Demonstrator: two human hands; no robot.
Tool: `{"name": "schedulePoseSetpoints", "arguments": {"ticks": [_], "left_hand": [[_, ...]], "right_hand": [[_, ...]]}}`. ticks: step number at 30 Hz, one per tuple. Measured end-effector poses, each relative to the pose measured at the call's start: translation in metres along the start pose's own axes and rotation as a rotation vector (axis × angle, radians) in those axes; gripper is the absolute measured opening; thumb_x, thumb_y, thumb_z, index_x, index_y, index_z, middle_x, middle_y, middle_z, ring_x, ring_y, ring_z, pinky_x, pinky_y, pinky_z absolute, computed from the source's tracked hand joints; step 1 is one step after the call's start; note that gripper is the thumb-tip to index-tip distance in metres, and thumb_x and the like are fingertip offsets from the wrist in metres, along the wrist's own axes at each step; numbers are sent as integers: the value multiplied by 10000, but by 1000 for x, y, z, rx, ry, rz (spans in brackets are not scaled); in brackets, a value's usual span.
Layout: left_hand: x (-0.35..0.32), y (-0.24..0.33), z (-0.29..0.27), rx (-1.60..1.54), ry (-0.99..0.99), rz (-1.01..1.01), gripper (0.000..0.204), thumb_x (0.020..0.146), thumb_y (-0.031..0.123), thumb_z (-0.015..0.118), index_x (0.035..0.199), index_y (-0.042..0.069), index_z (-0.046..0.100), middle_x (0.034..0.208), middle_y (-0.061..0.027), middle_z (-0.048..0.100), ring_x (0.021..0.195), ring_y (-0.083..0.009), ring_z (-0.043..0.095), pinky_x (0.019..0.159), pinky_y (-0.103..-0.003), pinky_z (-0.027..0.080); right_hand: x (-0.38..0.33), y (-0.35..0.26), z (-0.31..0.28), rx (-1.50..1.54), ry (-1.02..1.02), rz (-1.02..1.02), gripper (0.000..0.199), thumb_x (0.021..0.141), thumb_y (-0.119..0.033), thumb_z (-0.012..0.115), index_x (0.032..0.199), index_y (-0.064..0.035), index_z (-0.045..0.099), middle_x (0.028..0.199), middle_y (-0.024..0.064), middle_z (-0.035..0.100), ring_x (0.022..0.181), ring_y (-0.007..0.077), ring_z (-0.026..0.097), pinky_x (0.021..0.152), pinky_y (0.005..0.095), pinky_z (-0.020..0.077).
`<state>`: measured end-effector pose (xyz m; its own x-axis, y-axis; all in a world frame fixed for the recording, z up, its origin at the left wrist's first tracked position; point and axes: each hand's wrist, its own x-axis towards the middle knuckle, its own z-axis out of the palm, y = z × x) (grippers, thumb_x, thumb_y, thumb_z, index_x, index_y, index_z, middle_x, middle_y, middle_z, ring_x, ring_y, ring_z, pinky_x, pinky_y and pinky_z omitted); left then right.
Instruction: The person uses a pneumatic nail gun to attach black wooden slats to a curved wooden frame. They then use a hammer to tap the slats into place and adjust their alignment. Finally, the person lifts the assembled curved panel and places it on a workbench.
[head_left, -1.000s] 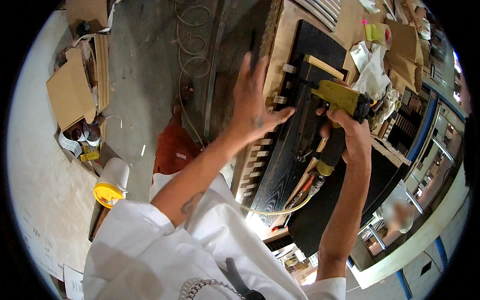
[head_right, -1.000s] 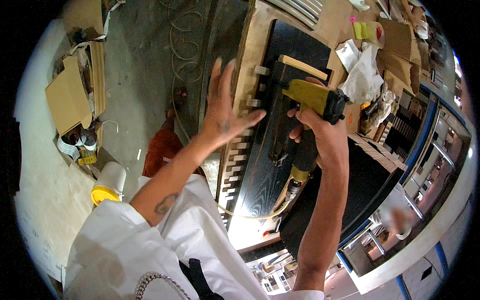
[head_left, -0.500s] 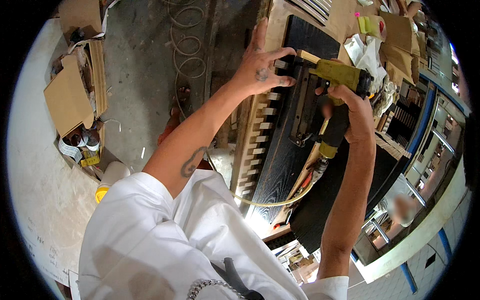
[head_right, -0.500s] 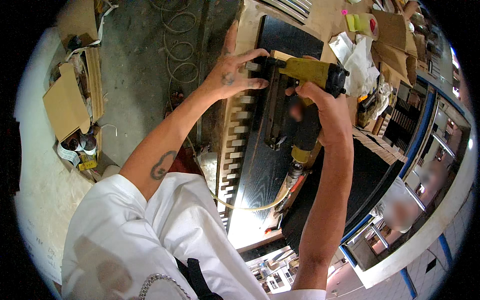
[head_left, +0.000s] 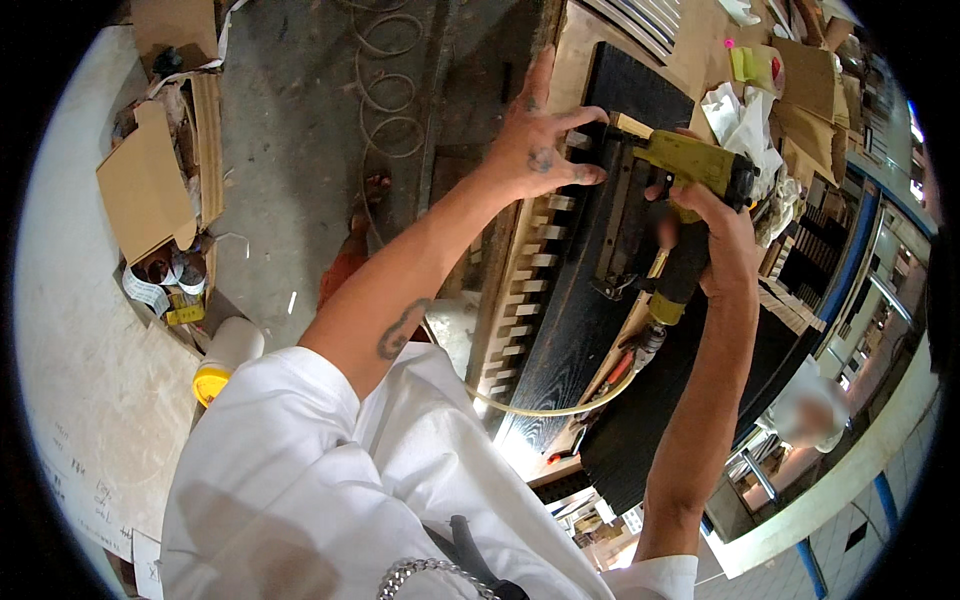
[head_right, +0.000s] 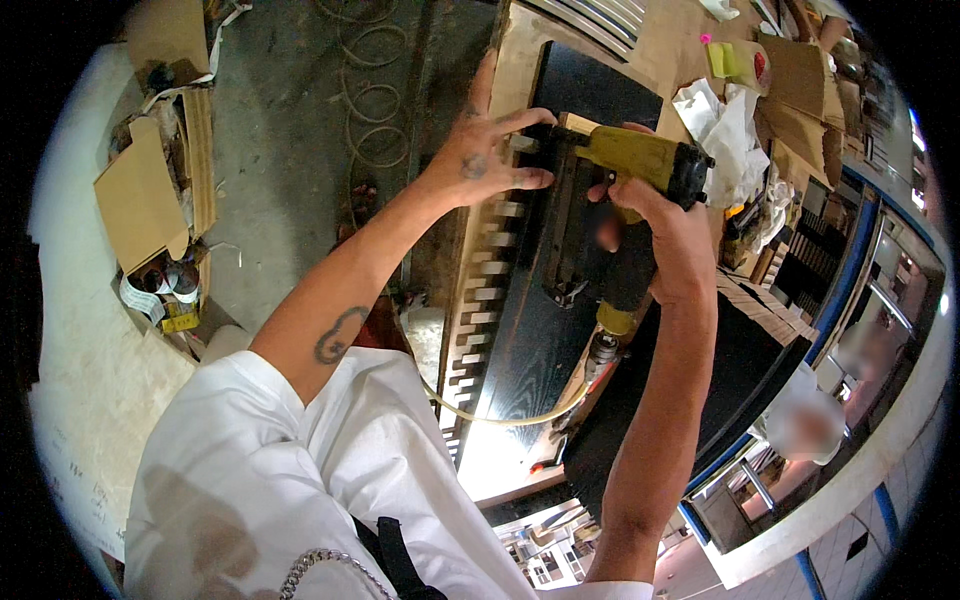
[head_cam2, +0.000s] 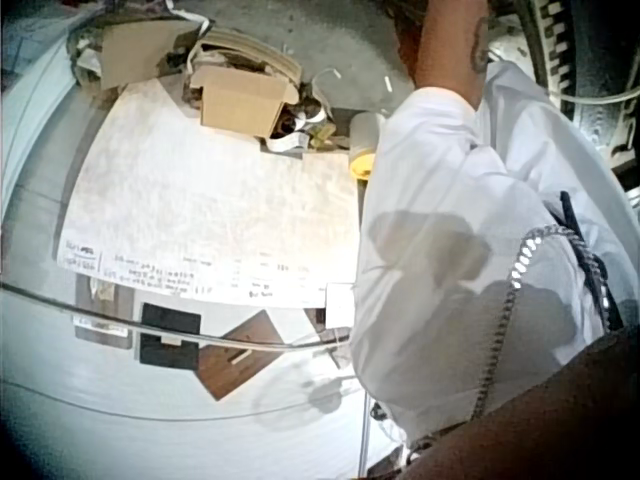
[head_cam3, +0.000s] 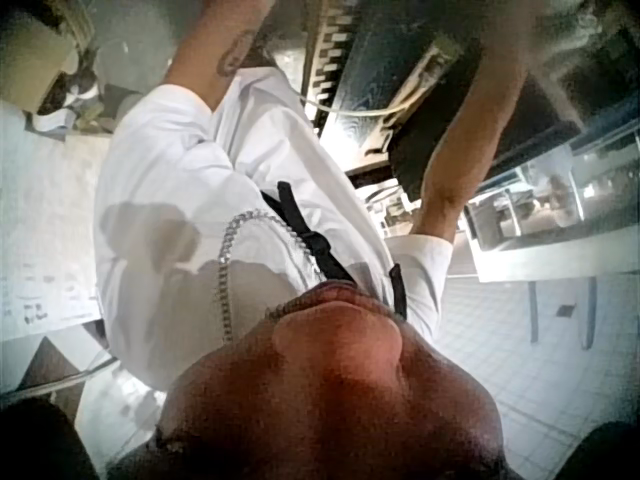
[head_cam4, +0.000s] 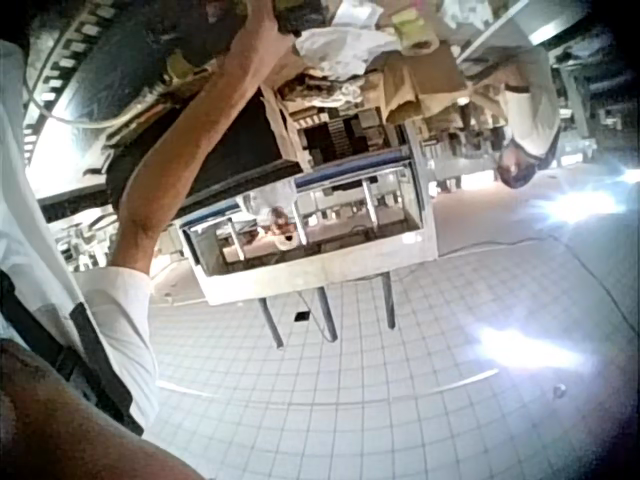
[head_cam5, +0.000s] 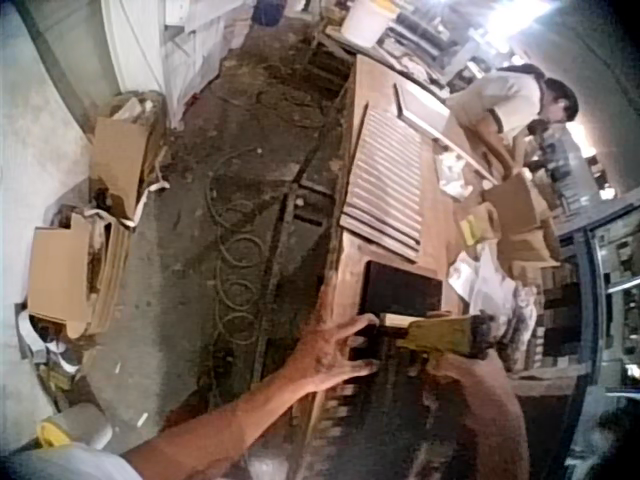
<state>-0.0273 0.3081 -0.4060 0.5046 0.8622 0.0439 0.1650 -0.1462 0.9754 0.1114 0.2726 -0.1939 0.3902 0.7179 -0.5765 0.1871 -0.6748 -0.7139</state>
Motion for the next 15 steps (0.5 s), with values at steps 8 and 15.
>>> {"name": "schedulePoseSetpoints", "arguments": {"ticks": [8,15], "left_hand": [[0,3,-2,4,-17,-33,633,674,520,880,1252,392,656,1656,-148,-66,1524,-407,15,1199,-590,237],[-3,8,-3,-30,-47,-82,677,646,483,905,1258,359,645,1653,-161,-36,1514,-436,48,1191,-590,256]], "right_hand": [[1,0,1,15,-16,-4,560,784,-56,610,1335,22,550,885,143,706,558,154,596,459,274,461],[-2,-6,4,-27,35,35,454,794,-81,626,1240,2,623,846,124,703,551,165,601,506,274,470]]}}
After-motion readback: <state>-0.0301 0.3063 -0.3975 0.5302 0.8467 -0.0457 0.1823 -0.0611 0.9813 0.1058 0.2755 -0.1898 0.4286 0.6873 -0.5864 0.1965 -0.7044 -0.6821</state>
